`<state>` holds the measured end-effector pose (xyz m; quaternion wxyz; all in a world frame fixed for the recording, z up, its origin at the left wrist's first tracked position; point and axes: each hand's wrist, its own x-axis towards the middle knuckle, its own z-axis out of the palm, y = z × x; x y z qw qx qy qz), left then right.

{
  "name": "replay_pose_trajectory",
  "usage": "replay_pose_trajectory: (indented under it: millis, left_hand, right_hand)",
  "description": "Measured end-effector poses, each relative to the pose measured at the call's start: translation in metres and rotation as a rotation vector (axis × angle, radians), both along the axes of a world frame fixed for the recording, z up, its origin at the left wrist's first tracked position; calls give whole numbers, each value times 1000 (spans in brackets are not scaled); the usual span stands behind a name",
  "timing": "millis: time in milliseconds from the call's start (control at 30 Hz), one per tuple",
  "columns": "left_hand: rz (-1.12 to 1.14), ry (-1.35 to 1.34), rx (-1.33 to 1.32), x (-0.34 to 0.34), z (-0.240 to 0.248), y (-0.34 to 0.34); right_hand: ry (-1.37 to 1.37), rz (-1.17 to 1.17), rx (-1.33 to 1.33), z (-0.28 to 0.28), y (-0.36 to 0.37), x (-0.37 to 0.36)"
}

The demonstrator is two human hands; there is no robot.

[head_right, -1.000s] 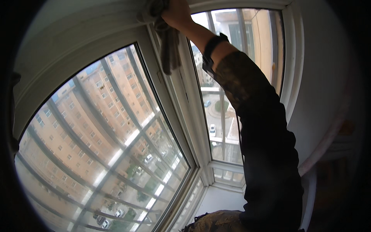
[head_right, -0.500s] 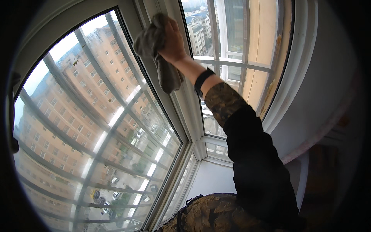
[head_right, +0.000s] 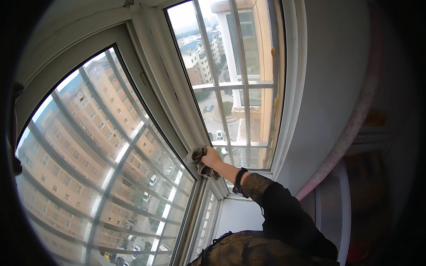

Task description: The person wipes the white window frames and sills with a cloth, moving along the perimeter and reaching upward to clean the top sections. The person uses a gray cloth to wipe the frames and sills, focusing on the edges and corners.

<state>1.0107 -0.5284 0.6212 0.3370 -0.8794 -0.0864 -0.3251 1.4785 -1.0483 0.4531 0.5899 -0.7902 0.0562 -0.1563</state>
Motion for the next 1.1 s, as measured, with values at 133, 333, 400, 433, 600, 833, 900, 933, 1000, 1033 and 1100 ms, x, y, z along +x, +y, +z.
replay_pose_trajectory:
  millis: [133,333,400,433,600,833,900,933,1000,1033,1100]
  left_hand:
    - [-277,-65,-632,82,-55,-79]
    - [-923,453,-1185,189,-133,-180]
    - [-985,677,-1438,216,-167,-219]
    - [-883,849,-1647,227,-184,-239]
    - [-990,1225,-2165,235,-257,-308]
    - [-751,1489,-2411,243,-260,-302]
    - [-708,1525,-2479,244,-251,-305]
    - [-703,1529,-2494,244,-247,-307]
    - [-709,1396,-2384,236,-245,-311]
    - [-785,1334,-2277,234,-246,-313]
    - [-851,1340,-2179,231,-254,-313]
  right_hand:
    - [201,200,384,-4,-17,-69]
    - [155,32,-125,7,-11,-174]
    - [42,151,-139,13,-2,-198]
    - [-25,149,-227,17,3,-207]
    - [31,334,-237,33,16,-228]
    - [144,398,-70,1,5,-234]
    - [332,325,379,-17,1,-234]
    - [417,269,701,-25,1,-235]
    - [577,269,910,-40,-9,-240]
    - [638,310,908,-47,-15,-243]
    - [651,246,-38,-59,-30,-246]
